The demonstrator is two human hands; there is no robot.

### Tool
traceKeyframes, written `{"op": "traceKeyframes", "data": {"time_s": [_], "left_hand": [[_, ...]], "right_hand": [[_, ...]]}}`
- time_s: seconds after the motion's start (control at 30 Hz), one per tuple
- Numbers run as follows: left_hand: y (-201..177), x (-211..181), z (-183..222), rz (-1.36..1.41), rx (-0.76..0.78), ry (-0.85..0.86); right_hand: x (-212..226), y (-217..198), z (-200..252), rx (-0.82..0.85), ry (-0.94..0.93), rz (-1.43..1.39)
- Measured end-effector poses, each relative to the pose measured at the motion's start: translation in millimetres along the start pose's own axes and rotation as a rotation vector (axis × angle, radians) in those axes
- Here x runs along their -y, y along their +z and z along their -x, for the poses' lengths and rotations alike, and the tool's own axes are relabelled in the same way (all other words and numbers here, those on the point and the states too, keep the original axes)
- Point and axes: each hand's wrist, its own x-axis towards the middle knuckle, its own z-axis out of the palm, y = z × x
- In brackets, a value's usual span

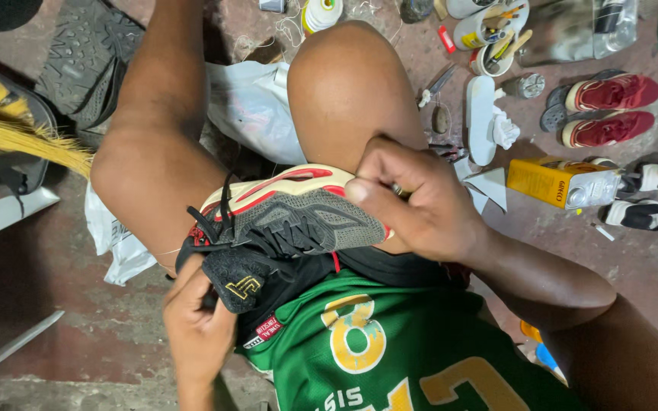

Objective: The person sews the sole of a black sneaker using a needle and thread while holding the shoe on their lap.

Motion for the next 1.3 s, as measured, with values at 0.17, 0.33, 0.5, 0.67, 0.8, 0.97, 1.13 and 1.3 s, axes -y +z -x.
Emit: {"op": "traceKeyframes", "data": {"time_s": [0.17,0.33,0.5,0.67,0.8,0.97,1.13,1.3], "left_hand": [[-85,-2,8,-0.285,-0.038,-0.092],[-74,-43,0,-0.615,-0.335,0.14],[12,-115,-36,-0.634,-0.033,0.475],[69,-136,-83,-0.473,0.441,0.642],[72,-132,-85,-0.439,0.426,0.623],[75,-122,-77,-0.444,0.389,0.61],[77,-119,-73,-0.416,0.359,0.595],[76,-118,-73,-0.404,0.354,0.585]], "right_hand": [[-10,-7,13,0.019,0.13,-0.562],[-20,-20,15,-0.127,-0.01,-0.782],[-30,-40,35,-0.286,-0.053,-0.346],[-19,-46,72,-0.139,0.093,0.223],[-22,-36,85,-0.069,-0.054,0.118],[-32,-28,81,0.023,-0.022,-0.023],[-31,-29,79,0.052,-0.018,0.003],[-30,-31,77,0.081,0.003,-0.011]]}}
